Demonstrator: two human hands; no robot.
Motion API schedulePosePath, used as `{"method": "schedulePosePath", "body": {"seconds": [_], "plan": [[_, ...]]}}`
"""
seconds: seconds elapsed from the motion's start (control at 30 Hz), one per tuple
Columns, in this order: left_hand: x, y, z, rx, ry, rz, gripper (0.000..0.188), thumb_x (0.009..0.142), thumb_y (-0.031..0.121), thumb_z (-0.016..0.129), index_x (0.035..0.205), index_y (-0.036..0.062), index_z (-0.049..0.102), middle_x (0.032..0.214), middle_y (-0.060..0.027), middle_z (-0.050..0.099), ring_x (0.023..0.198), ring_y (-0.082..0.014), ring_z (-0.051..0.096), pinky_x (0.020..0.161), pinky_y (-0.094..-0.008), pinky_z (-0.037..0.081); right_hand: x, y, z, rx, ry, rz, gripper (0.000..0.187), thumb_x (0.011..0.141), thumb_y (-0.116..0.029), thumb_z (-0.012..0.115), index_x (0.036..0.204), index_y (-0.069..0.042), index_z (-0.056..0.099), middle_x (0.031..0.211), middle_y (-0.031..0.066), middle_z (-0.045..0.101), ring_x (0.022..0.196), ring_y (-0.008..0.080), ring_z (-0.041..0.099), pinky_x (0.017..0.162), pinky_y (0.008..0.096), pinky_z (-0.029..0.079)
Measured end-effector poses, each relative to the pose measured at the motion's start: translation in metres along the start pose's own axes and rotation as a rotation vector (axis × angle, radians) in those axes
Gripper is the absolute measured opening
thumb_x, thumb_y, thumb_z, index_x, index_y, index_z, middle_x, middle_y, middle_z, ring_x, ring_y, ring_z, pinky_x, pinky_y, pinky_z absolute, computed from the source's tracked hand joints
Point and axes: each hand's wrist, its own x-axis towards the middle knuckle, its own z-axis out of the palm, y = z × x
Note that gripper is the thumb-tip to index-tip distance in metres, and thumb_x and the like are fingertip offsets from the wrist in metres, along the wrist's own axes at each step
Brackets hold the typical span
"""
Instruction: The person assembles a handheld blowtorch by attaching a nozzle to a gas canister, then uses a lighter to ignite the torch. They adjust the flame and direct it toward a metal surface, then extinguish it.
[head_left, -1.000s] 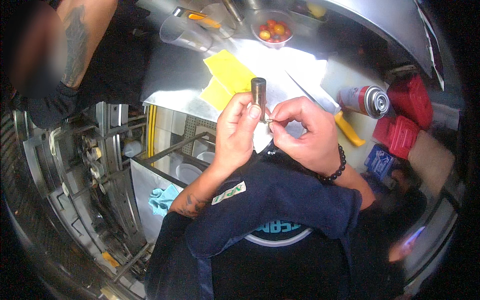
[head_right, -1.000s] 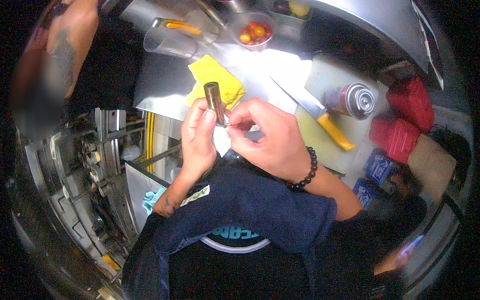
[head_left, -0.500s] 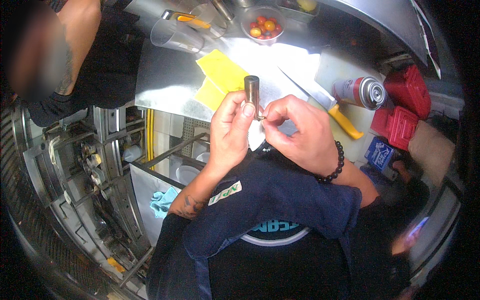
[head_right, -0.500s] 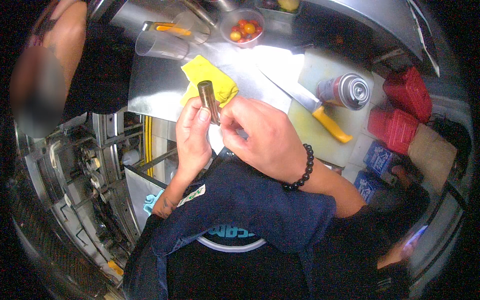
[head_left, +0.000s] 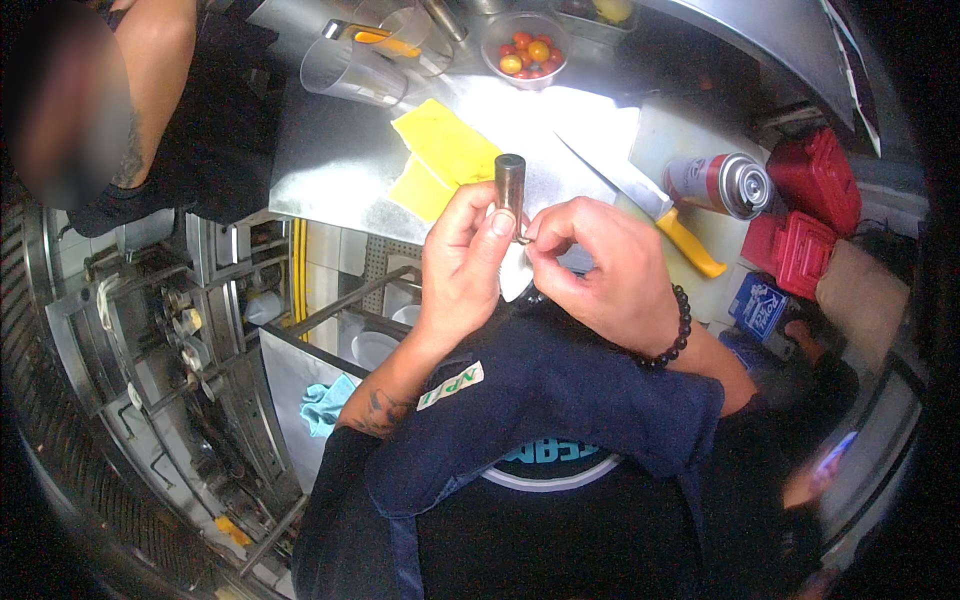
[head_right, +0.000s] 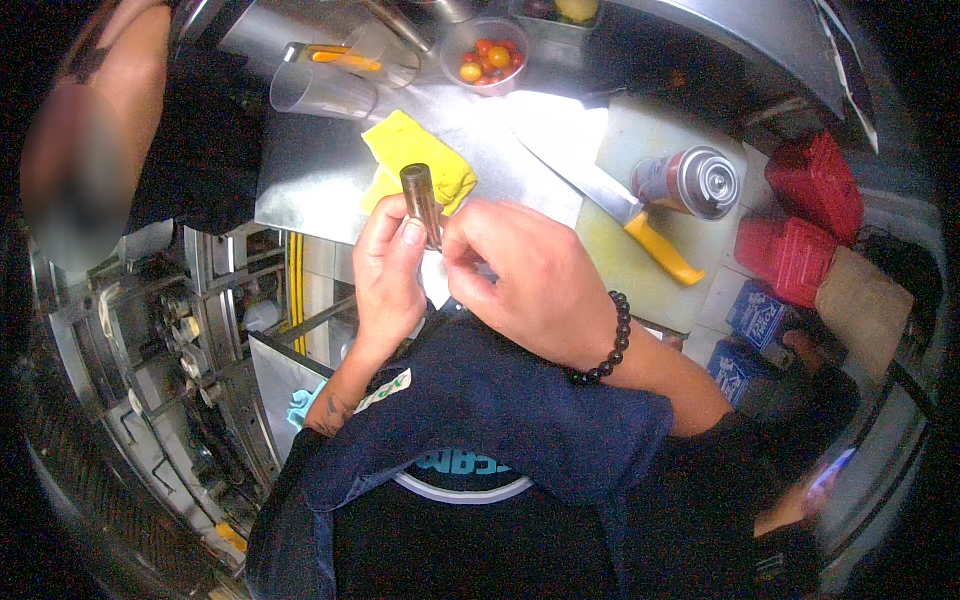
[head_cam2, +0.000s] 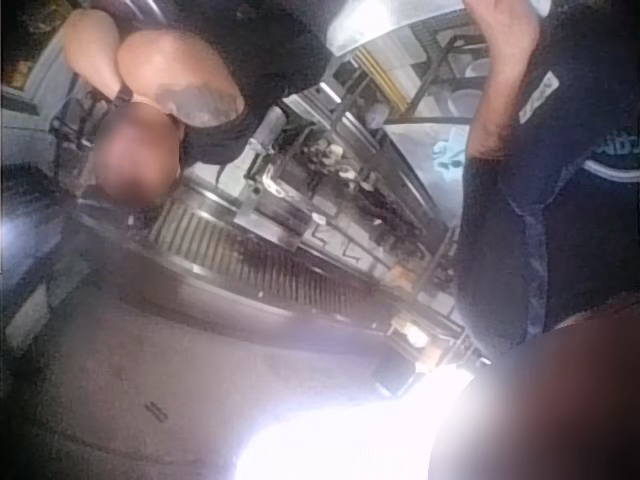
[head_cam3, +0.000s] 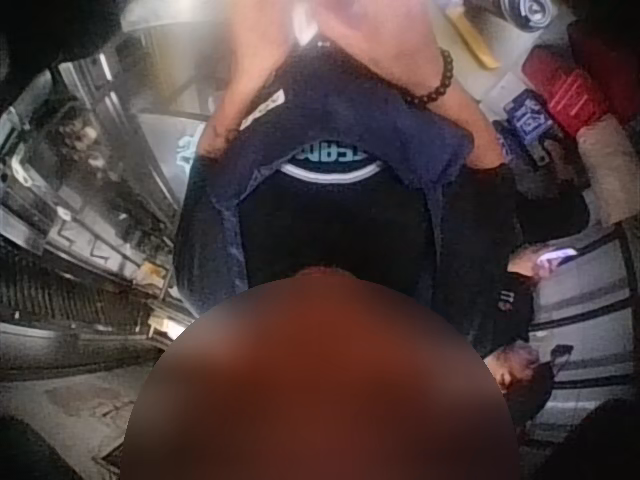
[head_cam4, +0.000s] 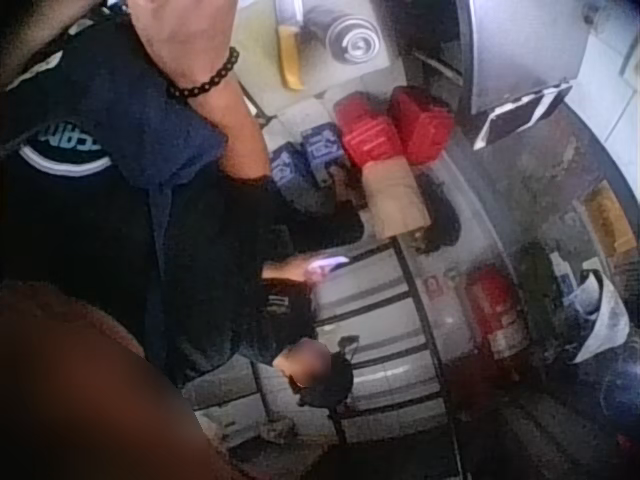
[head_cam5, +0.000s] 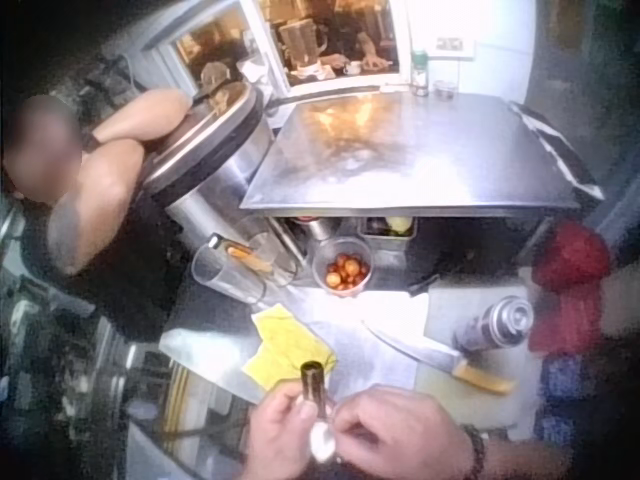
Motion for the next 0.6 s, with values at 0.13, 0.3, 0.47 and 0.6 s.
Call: {"method": "schedulePosePath", "body": {"seconds": [0.13,0.3,0.47,0.6], "plan": [[-0.0008,-0.0013,-0.0002,-0.018,-0.008,-0.009,0.024,0.102,0.019,0.055,0.116,-0.0008,0.057,0.098,-0.0045,0.064,0.090,-0.0100,0.058,0.084,-0.0267,0.046,-0.0001,0.0005,0.0008,-0.009,0.010,-0.017,0.016,0.076,0.000,0.068,0.084,-0.005,0.056,0.076,0.0114,0.059,0.073,0.0304,0.063,0.067,0.0392,0.051],[-0.0013,-0.0029,-0.0033,0.025,-0.016,-0.011,0.025,0.102,0.020,0.056,0.116,-0.0006,0.057,0.097,-0.0044,0.064,0.090,-0.0101,0.058,0.083,-0.0267,0.047,0.0005,0.0011,-0.0007,-0.030,0.008,-0.035,0.015,0.077,-0.001,0.069,0.085,-0.005,0.057,0.077,0.0112,0.060,0.073,0.0293,0.064,0.067,0.0380,0.052],[-0.0022,-0.0019,-0.0007,-0.040,-0.003,-0.001,0.025,0.102,0.021,0.055,0.116,-0.0003,0.057,0.095,-0.0047,0.064,0.089,-0.0101,0.059,0.083,-0.0268,0.047,-0.0008,-0.0020,-0.0046,0.034,-0.013,0.102,0.013,0.081,-0.003,0.072,0.092,-0.001,0.066,0.087,0.0123,0.068,0.076,0.0245,0.069,0.069,0.0330,0.054],[-0.0019,-0.0018,-0.0023,-0.041,-0.017,-0.003,0.025,0.103,0.021,0.054,0.116,-0.0004,0.057,0.094,-0.0052,0.065,0.088,-0.0103,0.059,0.083,-0.0270,0.048,-0.0038,0.0042,-0.0035,0.042,-0.023,0.101,0.012,0.083,-0.006,0.072,0.093,-0.001,0.068,0.087,0.0137,0.068,0.076,0.0276,0.068,0.069,0.0346,0.054]]}}
